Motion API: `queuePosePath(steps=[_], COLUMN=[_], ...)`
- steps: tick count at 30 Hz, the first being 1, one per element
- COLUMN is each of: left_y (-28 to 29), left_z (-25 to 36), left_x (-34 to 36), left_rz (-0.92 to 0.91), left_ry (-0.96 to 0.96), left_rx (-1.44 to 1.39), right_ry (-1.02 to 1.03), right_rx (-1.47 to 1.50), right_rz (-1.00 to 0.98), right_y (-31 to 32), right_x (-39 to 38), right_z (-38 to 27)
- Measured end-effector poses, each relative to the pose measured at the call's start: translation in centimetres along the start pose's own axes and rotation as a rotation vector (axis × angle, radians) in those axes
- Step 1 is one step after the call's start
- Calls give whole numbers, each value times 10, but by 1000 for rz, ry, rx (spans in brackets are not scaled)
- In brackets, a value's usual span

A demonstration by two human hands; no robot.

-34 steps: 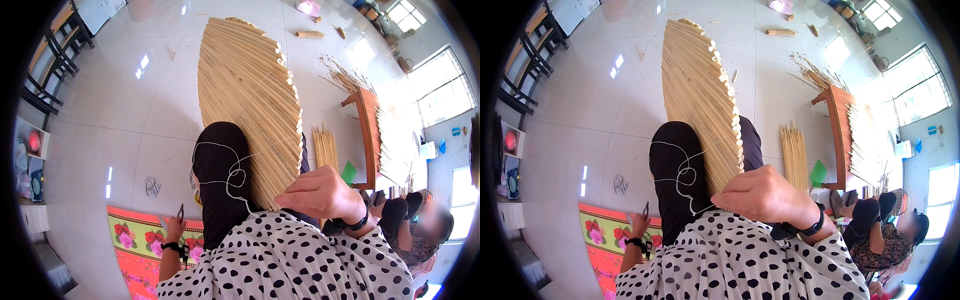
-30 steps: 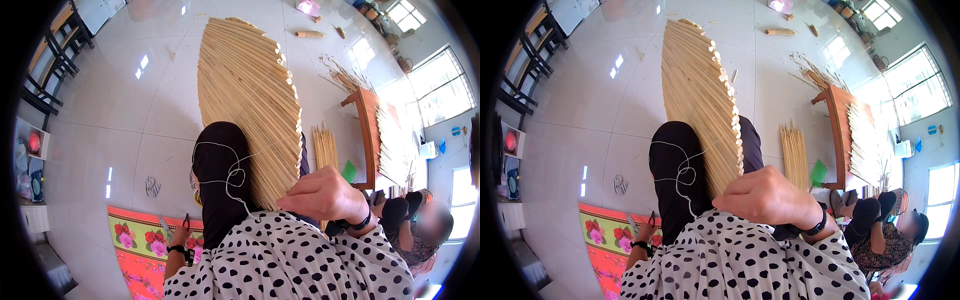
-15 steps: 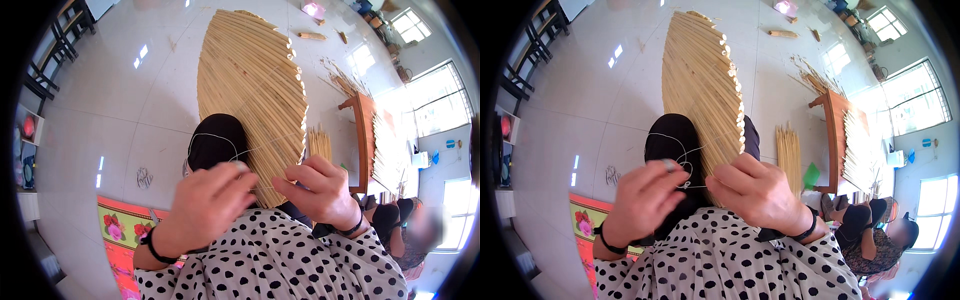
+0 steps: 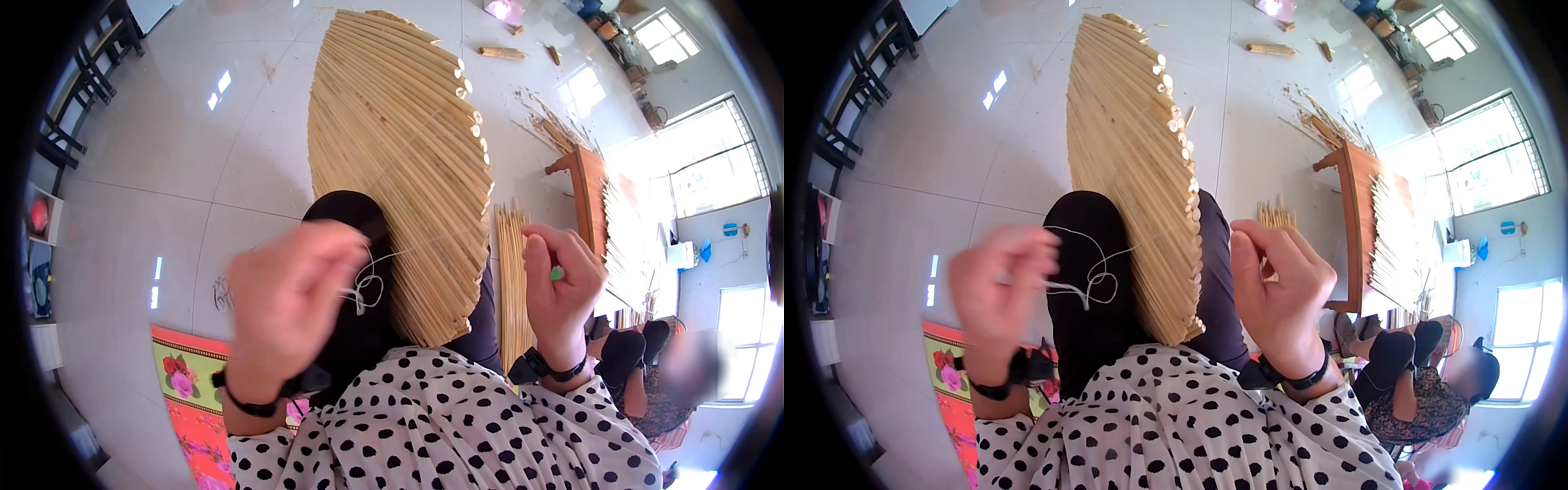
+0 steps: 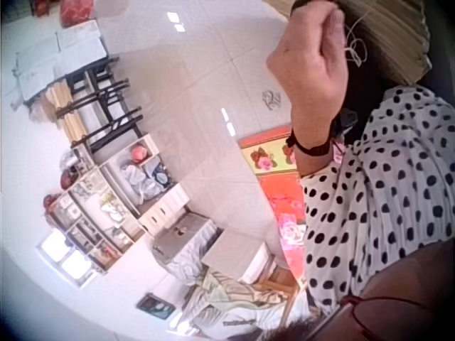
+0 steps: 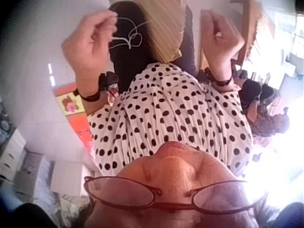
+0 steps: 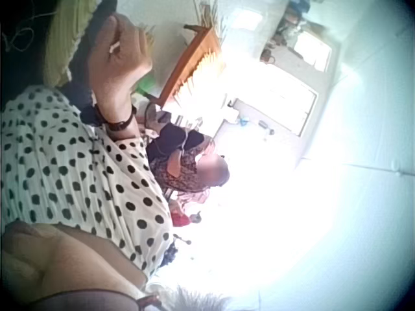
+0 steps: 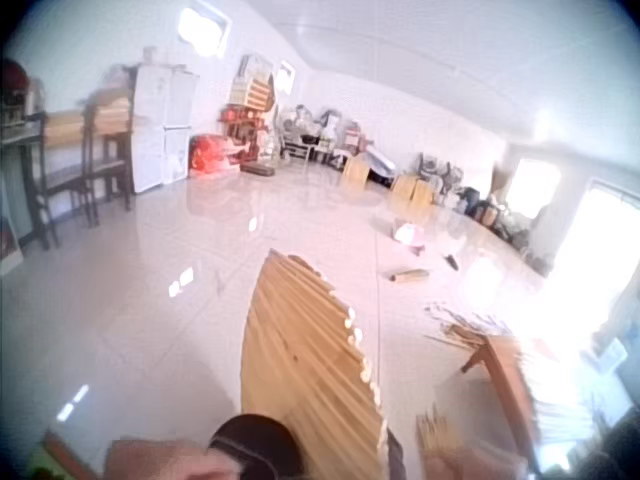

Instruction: The person weaves together thin wooden slats using a needle and thread, pulling the thread through the slats to form a circular fan-like object. They use a pair of snips to trim the thread after securing a section of the slats.

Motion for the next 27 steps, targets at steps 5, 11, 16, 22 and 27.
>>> queuePosePath(steps=[5,11,16,22,27], left_y=[43,-7,-39,-51,-50], left_z=[5,-4,-4,-8,-7], left_x=[15,6,8,6,6], left_rz=[623,-2,-83,-114,-128], left_ry=[167,186,21,-6,0], left_rx=[-255,-180,-103,-107,-83], right_ry=[19,-19,21,24,63], right_rx=[188,239,236,186,141], right_rz=[-123,-102,-93,-83,-45], right_y=[-27,-41,-45,-44,-46], right_x=[-1,-5,-8,-5,-5], right_z=[12,12,10,8,8])
Point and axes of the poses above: each hand's wrist, its own x-axis towards the middle knuckle, its own y-axis out of the back of the hand, z = x × y, the point moved 1 cm from there along x, towards the middle knuckle, and after that the axes turned 3 degrees about z, right-handed, at the moved point
